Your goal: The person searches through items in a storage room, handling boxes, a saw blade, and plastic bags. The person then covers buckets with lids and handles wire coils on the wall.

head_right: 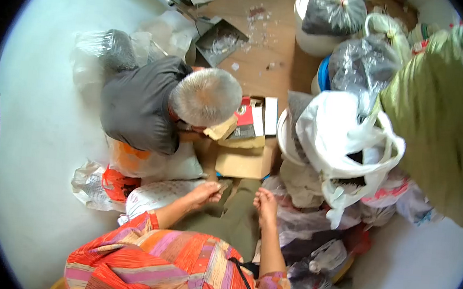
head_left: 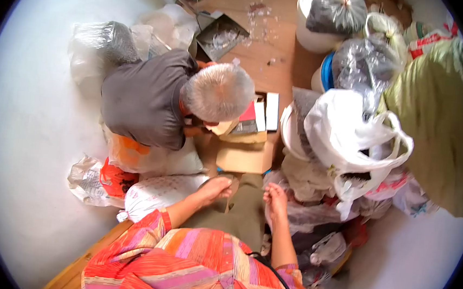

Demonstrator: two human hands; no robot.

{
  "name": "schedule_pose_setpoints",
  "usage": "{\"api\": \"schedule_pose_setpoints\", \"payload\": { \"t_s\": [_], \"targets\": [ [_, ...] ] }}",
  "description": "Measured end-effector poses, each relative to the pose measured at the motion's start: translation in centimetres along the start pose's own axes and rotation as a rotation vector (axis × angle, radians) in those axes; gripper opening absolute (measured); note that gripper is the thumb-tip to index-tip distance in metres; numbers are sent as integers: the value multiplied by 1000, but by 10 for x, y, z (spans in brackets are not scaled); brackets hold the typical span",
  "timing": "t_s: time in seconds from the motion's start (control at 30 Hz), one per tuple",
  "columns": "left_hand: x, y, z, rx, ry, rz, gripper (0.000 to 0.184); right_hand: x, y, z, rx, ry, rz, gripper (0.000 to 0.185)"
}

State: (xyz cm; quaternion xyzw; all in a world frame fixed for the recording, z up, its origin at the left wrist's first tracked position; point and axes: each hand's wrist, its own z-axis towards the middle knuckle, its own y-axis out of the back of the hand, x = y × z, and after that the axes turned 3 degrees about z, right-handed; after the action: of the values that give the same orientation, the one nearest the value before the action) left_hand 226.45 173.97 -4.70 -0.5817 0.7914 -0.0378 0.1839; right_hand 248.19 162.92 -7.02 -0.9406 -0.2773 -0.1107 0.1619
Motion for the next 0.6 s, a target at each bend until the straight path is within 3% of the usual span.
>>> {"api": "schedule_pose_setpoints", "payload": {
  "t_s": [0.07,0.13,0.17,0.3,0.37,0.43,0.6],
  "targets": [
    [6,-11,-1,-1,-58,-17,21,20,-10,-13,33,40,-113,21],
    [26,-2,14,129,-117,10,22,43,-16,-18,65,86,-239,21],
    [18,-15,8,39,-60,-32,22,49,-16,-13,73,135,-261,20],
    [6,-36,7,65,-6,1,24,118,-47,-40,96,293,-354,19],
    [9,-33,7,206,-86,11,26,142,-57,-55,157,417,-339,15],
    [4,-44,-8,137,-161,-35,27,154,-60,-68,151,470,-362,16],
    [0,-30,-38,141,-164,-97,21,127,-49,-88,33,303,-257,22]
  ]
}}
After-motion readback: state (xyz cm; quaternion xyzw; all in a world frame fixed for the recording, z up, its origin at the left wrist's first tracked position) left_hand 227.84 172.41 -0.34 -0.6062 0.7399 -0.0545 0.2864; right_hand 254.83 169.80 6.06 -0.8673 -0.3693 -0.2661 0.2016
